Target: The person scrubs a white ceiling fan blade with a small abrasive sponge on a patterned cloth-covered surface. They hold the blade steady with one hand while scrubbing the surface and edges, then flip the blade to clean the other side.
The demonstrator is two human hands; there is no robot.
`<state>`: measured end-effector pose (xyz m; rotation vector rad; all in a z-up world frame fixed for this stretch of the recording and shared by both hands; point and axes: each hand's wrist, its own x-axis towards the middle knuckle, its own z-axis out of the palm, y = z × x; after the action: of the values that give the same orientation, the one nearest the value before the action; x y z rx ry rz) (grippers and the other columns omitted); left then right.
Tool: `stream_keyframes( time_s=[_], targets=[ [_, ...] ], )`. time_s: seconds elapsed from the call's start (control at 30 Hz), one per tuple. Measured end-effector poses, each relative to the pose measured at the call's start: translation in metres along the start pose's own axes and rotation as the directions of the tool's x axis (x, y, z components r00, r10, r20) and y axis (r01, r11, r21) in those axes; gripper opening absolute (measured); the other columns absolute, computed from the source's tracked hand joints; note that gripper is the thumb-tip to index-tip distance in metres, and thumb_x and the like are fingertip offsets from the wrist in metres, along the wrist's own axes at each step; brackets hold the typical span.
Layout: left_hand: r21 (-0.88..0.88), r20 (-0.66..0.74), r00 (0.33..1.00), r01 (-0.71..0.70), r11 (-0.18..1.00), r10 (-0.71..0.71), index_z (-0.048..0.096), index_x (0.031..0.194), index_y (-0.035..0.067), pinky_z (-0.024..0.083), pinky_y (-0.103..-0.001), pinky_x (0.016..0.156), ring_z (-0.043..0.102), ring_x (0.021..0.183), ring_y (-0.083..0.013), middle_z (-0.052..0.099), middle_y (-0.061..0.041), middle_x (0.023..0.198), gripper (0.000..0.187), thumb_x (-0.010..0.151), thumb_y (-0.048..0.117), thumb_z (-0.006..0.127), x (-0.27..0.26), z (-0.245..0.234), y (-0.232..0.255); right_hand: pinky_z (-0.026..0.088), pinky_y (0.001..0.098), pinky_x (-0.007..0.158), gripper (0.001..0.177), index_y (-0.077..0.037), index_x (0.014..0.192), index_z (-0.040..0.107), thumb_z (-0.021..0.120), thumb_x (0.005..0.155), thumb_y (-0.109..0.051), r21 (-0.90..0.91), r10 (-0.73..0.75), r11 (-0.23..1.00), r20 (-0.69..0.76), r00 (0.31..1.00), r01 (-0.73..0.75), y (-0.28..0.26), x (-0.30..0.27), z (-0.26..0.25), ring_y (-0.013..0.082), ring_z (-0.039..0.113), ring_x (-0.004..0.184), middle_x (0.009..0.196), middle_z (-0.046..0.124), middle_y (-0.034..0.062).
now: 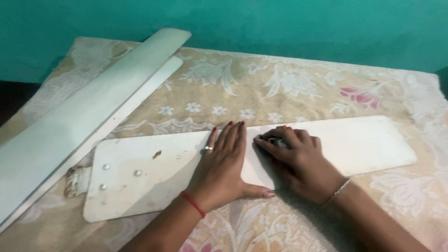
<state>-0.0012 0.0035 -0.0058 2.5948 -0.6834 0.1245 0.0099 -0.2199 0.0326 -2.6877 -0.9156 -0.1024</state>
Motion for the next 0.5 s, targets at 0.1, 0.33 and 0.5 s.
stream_keyframes(
  time_s=[0.1,0.33,0.5],
  targets=[
    [-0.017,0.037,0.999,0.024,1.0,-0.023,0.009,0.152,-0.014,0.002,-0.051,0.122,0.011,0.152,-0.0376,0.021,-0.03,0.159,0.158,0.052,0.087,0.077,0.003,-0.001,0.002,0.037,0.0505,0.103,0.06,-0.023,0.148,0.058,0.062,0.088,-0.021,-0.039,0.094,0.995,0.059,0.994,-0.092,-0.001,0.003,-0.005,0.0305,0.047,0.125,0.143,0.053,0.0097],
    [-0.019,0.036,0.999,0.028,0.999,-0.027,0.009,0.153,-0.014,0.003,-0.051,0.123,0.012,0.152,-0.0389,0.021,-0.032,0.159,0.159,0.052,0.088,0.077,0.004,-0.002,0.003,0.039,0.0477,0.103,0.054,-0.03,0.149,0.053,0.056,0.095,-0.028,-0.158,0.306,0.942,0.045,0.951,-0.295,0.055,-0.001,-0.001,0.0301,0.048,0.122,0.14,0.051,0.0081],
    [0.002,0.031,0.999,0.024,1.0,-0.024,0.01,0.153,-0.013,0.003,-0.052,0.123,0.013,0.152,-0.0386,0.022,-0.03,0.159,0.157,0.054,0.089,0.074,0.0,-0.003,0.003,0.042,0.0504,0.103,0.053,-0.028,0.147,0.057,0.057,0.095,-0.023,-0.288,0.37,0.868,-0.167,0.914,-0.405,0.077,-0.007,-0.004,0.0343,0.05,0.117,0.138,0.056,0.0129]
  ],
)
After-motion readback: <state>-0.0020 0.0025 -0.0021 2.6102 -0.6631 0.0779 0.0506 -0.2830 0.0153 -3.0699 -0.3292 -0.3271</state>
